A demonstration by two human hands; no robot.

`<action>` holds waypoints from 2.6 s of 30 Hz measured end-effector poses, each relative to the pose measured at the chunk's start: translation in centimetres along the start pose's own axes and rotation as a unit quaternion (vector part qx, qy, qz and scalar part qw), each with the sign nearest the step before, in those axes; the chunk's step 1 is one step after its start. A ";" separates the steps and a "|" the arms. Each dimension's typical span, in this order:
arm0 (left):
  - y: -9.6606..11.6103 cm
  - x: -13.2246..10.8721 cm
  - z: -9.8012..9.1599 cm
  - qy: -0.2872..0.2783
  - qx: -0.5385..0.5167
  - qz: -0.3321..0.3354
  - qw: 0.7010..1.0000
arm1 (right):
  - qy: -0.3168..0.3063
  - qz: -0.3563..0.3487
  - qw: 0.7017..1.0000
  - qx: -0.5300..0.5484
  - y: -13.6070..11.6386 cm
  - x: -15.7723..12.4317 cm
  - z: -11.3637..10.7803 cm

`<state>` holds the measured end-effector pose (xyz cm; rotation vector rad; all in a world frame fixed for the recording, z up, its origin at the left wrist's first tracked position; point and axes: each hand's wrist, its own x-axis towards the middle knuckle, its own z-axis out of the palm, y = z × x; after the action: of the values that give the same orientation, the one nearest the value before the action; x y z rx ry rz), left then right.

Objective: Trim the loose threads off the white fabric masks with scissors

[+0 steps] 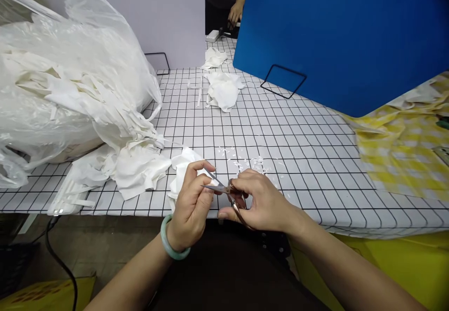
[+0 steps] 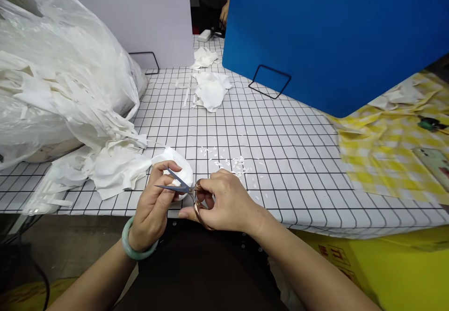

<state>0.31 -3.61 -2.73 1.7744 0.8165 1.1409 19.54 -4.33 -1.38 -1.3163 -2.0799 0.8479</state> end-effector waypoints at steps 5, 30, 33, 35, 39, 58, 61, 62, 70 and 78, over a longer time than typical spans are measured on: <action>-0.4 -0.3 0.2 -0.003 -0.015 0.002 1.000 | -0.002 0.009 1.000 0.008 0.1 -0.2 0.2; -2.7 2.6 5.4 -0.196 -0.018 0.019 0.980 | 0.155 0.328 0.910 0.199 5.5 -7.8 0.6; -2.3 2.4 2.6 -0.303 0.030 0.006 0.952 | 0.157 0.248 0.934 0.205 5.6 -7.7 0.4; -2.8 3.2 -0.3 -0.261 0.112 -0.007 0.959 | 0.139 0.217 0.946 0.196 5.6 -7.5 0.8; -6.1 7.2 -6.4 -0.113 0.420 -0.058 0.899 | 0.121 0.195 0.956 0.182 5.2 -6.2 2.6; 4.2 2.3 -11.5 -0.020 -0.053 -0.278 0.959 | 0.126 0.107 0.924 0.346 1.8 9.1 5.8; 4.4 2.5 -12.0 0.032 -0.090 -0.241 0.966 | 0.049 0.057 0.924 0.375 0.8 9.5 5.0; 4.8 2.9 -12.2 0.034 -0.098 -0.221 0.970 | 0.001 0.040 0.927 0.373 0.4 9.6 5.1; 5.2 2.3 -14.4 0.042 -0.131 -0.148 0.979 | -0.006 0.065 0.900 0.431 0.8 11.4 5.9; 1.2 0.6 -9.9 -0.075 -0.195 -0.295 0.933 | -0.014 0.013 0.943 0.331 -1.3 11.4 3.6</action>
<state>-8.57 -0.56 0.78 1.1544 0.8777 0.6940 11.84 4.88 -1.56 -0.9560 -1.5695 1.4231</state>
